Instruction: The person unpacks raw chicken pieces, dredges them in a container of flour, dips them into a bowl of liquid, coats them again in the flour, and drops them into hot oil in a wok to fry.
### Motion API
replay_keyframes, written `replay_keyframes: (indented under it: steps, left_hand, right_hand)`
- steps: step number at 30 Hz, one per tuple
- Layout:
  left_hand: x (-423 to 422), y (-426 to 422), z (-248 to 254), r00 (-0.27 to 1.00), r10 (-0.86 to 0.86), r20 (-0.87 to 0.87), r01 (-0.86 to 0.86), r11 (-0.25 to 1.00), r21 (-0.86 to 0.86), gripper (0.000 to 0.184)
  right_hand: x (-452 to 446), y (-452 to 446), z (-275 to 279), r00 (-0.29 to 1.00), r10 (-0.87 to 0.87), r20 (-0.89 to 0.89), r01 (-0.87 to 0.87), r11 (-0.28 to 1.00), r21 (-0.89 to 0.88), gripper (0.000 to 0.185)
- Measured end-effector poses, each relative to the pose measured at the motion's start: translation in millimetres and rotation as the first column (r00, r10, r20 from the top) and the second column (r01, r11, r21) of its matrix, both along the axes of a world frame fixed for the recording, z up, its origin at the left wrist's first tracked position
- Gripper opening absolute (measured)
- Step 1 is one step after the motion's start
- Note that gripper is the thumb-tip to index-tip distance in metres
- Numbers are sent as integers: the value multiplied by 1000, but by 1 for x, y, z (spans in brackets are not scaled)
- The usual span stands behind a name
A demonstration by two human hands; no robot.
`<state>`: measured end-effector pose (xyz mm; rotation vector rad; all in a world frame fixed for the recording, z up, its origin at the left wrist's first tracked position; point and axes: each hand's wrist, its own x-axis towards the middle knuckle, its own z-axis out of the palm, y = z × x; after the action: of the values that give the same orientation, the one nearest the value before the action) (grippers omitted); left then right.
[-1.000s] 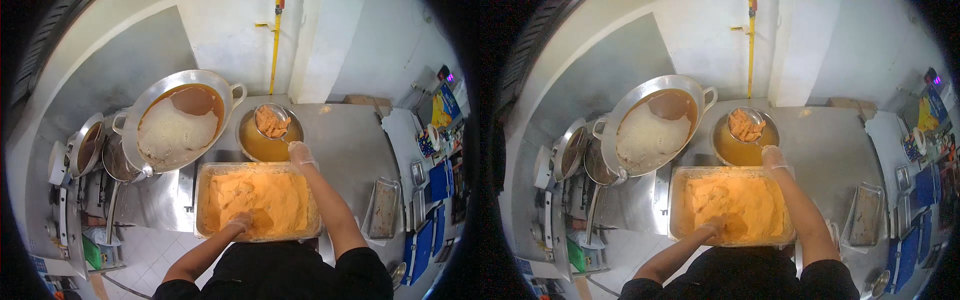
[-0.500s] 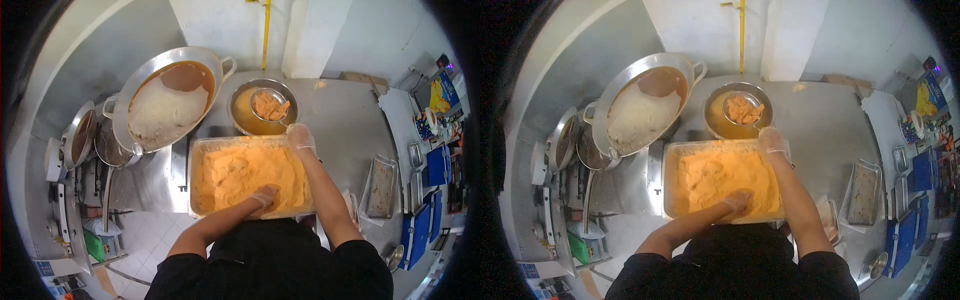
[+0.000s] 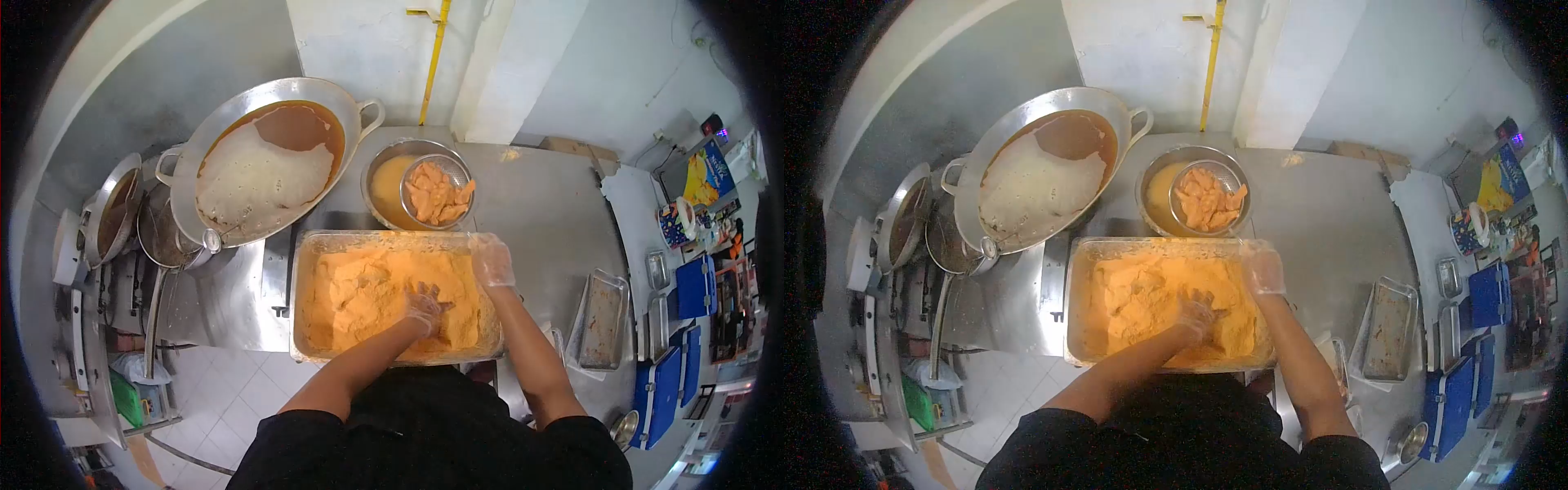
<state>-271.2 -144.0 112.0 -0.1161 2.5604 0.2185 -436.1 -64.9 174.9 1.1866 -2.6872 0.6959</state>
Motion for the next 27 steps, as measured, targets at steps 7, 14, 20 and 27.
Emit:
replay_keyframes:
  steps: [7, 14, 20, 27]
  left_hand:
    - [31, -21, -54, 979, 153, -131, -149, 988, 40, 49]
    - [115, -63, -81, 986, 132, -103, -129, 991, 29, 40]
    - [100, -85, -117, 901, 412, 139, -434, 870, 235, 44]
    - [56, -74, -152, 614, 692, 380, -621, 125, 774, 37]
  right_hand:
    - [23, 80, -32, 996, 84, 24, -86, 992, 91, 23]
    - [52, 105, -57, 976, 121, -182, -89, 980, 176, 23]
    - [53, 109, -61, 998, -60, 35, 50, 972, 230, 21]
    - [40, 81, -39, 997, 76, -22, -76, 997, -26, 20]
